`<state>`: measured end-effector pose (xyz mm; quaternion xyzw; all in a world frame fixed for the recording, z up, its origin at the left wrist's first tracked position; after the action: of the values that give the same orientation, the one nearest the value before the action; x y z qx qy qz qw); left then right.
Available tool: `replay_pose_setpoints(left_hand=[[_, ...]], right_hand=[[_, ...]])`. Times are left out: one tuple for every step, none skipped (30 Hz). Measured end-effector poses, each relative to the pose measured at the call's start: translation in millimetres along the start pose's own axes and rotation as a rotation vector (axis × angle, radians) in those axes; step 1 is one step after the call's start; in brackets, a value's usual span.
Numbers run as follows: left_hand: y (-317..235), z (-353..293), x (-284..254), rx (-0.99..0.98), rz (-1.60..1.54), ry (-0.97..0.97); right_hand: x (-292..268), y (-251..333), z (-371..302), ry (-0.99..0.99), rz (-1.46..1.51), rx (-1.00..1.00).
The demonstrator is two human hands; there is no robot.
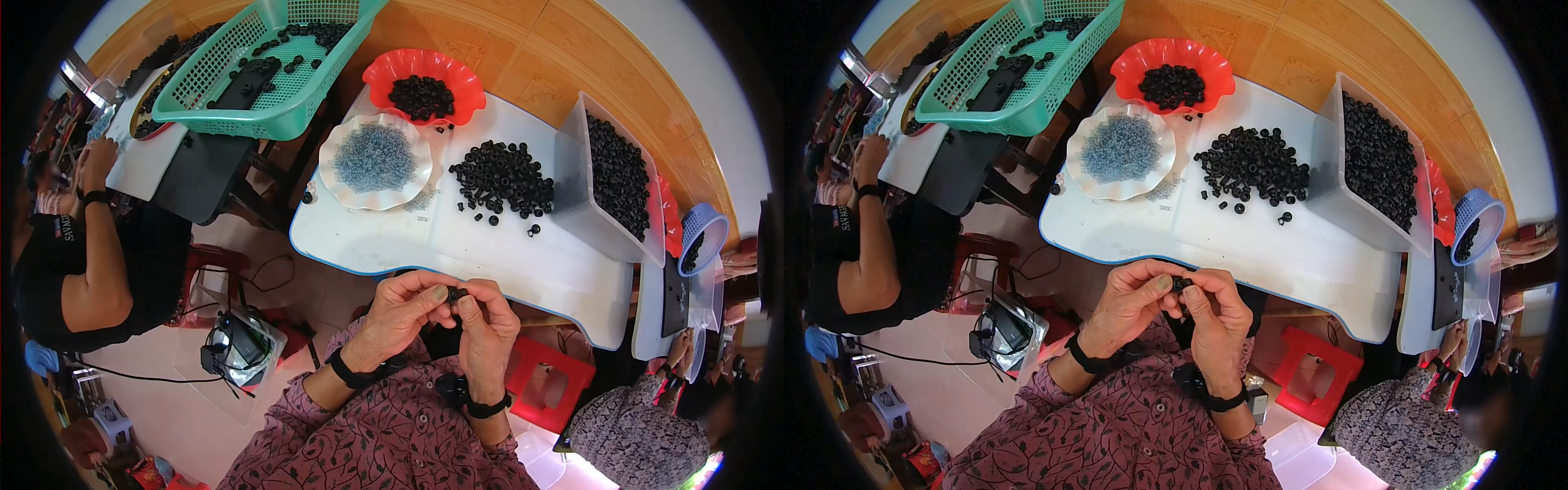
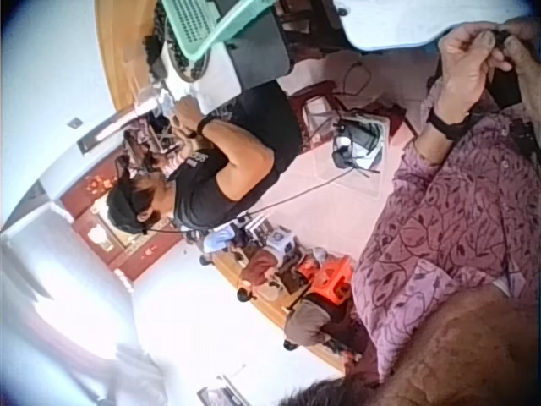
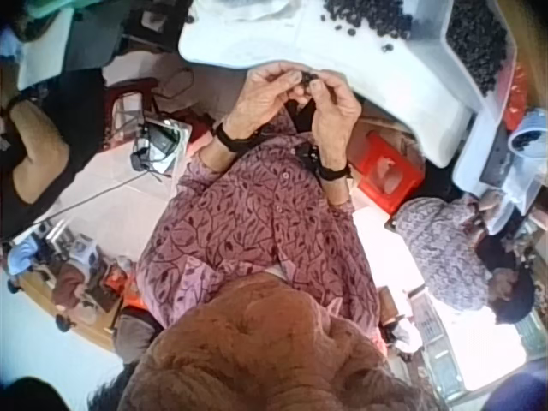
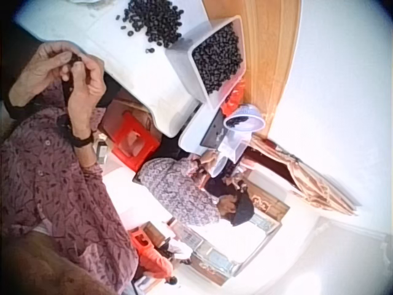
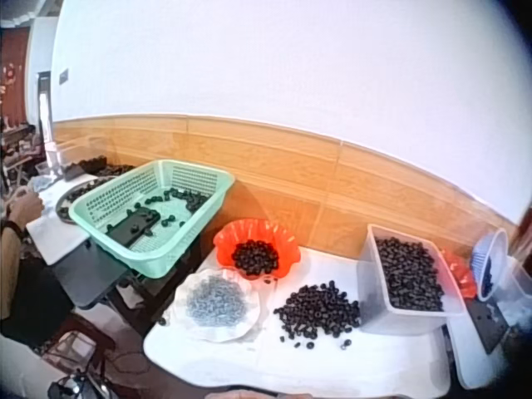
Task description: Manually assembling small black plastic components by inserting tiny metal pins or similar items and sorting them into containers.
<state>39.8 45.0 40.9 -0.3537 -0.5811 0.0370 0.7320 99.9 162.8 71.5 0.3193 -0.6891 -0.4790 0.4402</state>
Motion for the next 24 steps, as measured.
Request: replay_pose_setpoints(left_hand=[[0.2,0.1,-0.2,0.002,-0.001,0.004],[0.3,0.1,-0.5,0.002,-0.001,0.001],[0.4,0.2,-0.6,0.001,-0.002,-0.001],[0.4,0.2,-0.7,0.000,-0.003,-0.003],[0.2,0.4,-0.3,-0.003,-0.008,-0.002],[-0.2,0.5,0.2,-0.005,-0.013,-0.001],[-0.4,0.7,0.6,-0.009,-0.018,0.000],[-0.4,0.8,0.6,-0.011,-0.024,-0.001],[-0.4,0.9,0.6,-0.013,-0.030,-0.003],[-0.3,0.9,0.5,-0.016,-0.036,-0.004],[0.0,0.9,0.1,-0.015,-0.041,0.000],[0.7,0.8,-0.7,-0.015,-0.045,0.003],[1.1,0.8,-1.1,-0.014,-0.049,0.007],[1.0,0.8,-0.9,-0.015,-0.046,0.004],[0.7,0.9,-0.5,-0.017,-0.043,0.001],[0.6,0.9,-0.3,-0.018,-0.040,-0.002],[1.0,1.0,-0.6,-0.018,-0.042,-0.001],[1.8,1.0,-1.2,-0.017,-0.043,0.000],[2.3,1.0,-1.5,-0.017,-0.045,0.001],[2.3,0.7,-1.6,-0.017,-0.042,-0.004],[2.2,0.5,-1.7,-0.017,-0.040,-0.009],[2.1,0.3,-1.7,-0.017,-0.037,-0.014],[2.1,0.3,-1.6,-0.018,-0.039,-0.016],[1.8,0.3,-1.0,-0.019,-0.040,-0.018]], right_hand=[[0.1,0.0,-0.1,-0.004,-0.001,0.004],[0.2,-0.2,-0.3,-0.008,-0.001,0.009],[0.4,-0.3,-0.4,-0.012,-0.001,0.013],[0.8,-0.2,-0.5,-0.012,0.006,0.012],[1.4,0.3,-0.3,-0.012,0.014,0.010],[1.7,0.5,-0.2,-0.011,0.022,0.008],[1.3,0.5,-0.1,-0.012,0.031,0.018],[0.7,0.5,0.0,-0.012,0.040,0.027],[0.3,0.3,0.1,-0.013,0.049,0.036],[0.4,0.1,0.1,-0.013,0.047,0.032],[0.6,0.1,0.1,-0.013,0.044,0.028],[0.6,0.0,0.1,-0.014,0.041,0.023],[0.6,-0.1,0.1,-0.016,0.040,0.024],[0.5,-0.3,0.2,-0.017,0.040,0.024],[0.4,-0.5,0.2,-0.019,0.040,0.024],[0.4,-0.4,0.1,-0.020,0.031,0.019],[0.4,-0.3,0.1,-0.022,0.021,0.014],[0.4,-0.3,0.1,-0.024,0.012,0.009],[0.2,-0.3,0.1,-0.023,0.006,0.007],[0.2,-0.4,0.1,-0.021,0.002,0.006],[0.3,-0.4,0.0,-0.019,-0.003,0.005],[0.5,-0.5,-0.2,-0.022,-0.009,0.006],[0.5,-0.6,-0.5,-0.027,-0.018,0.008],[0.5,-0.6,-0.7,-0.032,-0.026,0.009]])
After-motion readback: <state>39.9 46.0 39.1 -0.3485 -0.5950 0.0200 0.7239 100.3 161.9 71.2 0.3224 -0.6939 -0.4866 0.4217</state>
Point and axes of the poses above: each hand's wrist, its own z-axis towards the middle knuckle, its own x-axis out of the palm, y = z × x, the point moved 2 cm from there along z, towards the middle knuckle, and after that the axes turned 13 degrees about x, right-handed, at the moved point
